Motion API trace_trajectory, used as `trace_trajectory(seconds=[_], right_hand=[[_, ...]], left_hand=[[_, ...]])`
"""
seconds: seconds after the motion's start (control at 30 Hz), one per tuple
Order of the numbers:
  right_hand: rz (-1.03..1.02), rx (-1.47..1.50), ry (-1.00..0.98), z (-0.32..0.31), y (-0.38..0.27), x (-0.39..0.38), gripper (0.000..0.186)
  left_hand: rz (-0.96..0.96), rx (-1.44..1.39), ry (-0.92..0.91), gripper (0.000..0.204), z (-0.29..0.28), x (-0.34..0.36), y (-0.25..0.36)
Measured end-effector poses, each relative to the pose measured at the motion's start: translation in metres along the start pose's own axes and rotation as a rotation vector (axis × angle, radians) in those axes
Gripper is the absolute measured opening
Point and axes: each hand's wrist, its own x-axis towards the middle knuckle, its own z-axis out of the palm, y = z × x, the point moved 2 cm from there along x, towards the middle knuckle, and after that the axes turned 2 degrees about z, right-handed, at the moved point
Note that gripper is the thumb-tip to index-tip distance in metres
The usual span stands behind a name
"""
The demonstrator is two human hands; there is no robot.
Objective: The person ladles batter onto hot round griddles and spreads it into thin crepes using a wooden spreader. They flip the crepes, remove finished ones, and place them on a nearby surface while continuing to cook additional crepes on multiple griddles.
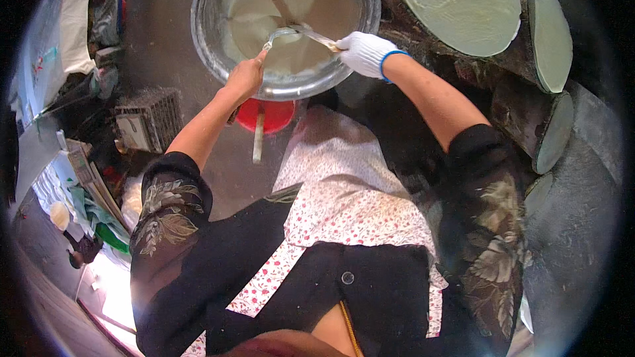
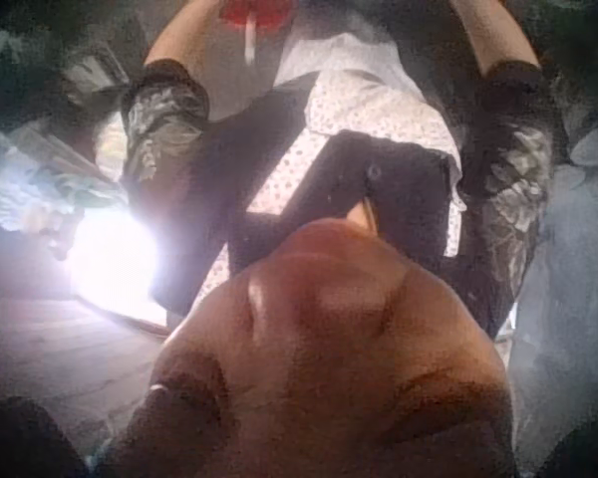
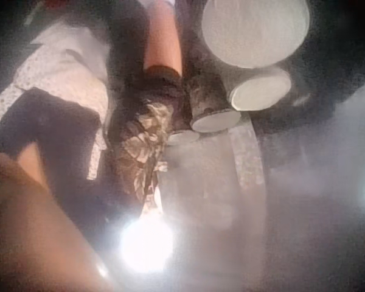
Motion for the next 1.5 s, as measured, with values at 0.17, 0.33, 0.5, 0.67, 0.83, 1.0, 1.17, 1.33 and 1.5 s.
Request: trace_trajectory(seconds=[0.17,0.33,0.5,0.67,0.83,1.0,1.17,1.33,1.5], right_hand=[[0.213,0.141,-0.224,0.002,0.007,-0.041,0.038],[0.574,0.610,-0.294,0.021,-0.014,-0.074,0.054],[0.559,0.913,-0.089,0.060,-0.025,-0.097,0.052],[0.455,1.000,-0.001,0.097,-0.015,-0.115,0.044],[0.116,0.830,0.235,0.108,-0.025,-0.151,0.045],[-0.151,0.512,0.540,0.088,-0.068,-0.228,0.048],[-0.268,0.329,0.780,0.053,-0.094,-0.294,0.048],[-0.399,0.231,0.864,0.049,-0.073,-0.307,0.050],[-0.586,0.337,0.949,0.053,-0.053,-0.296,0.050]], left_hand=[[-0.077,-0.414,-0.066,0.050,0.044,-0.035,-0.022],[-0.464,-1.279,-0.145,0.045,0.061,-0.044,0.019],[-0.752,-2.398,-0.345,0.015,0.086,-0.032,0.050],[-0.703,-2.974,-0.888,0.032,0.081,-0.030,0.087],[-0.199,-3.047,-0.794,0.036,0.031,-0.069,0.131],[0.512,-2.780,-0.802,0.036,-0.055,-0.147,0.166],[0.785,-2.568,-0.586,0.038,-0.141,-0.216,0.207],[0.555,-2.588,-0.448,0.035,-0.137,-0.228,0.195],[0.182,-2.873,-0.651,0.028,-0.113,-0.191,0.182]])
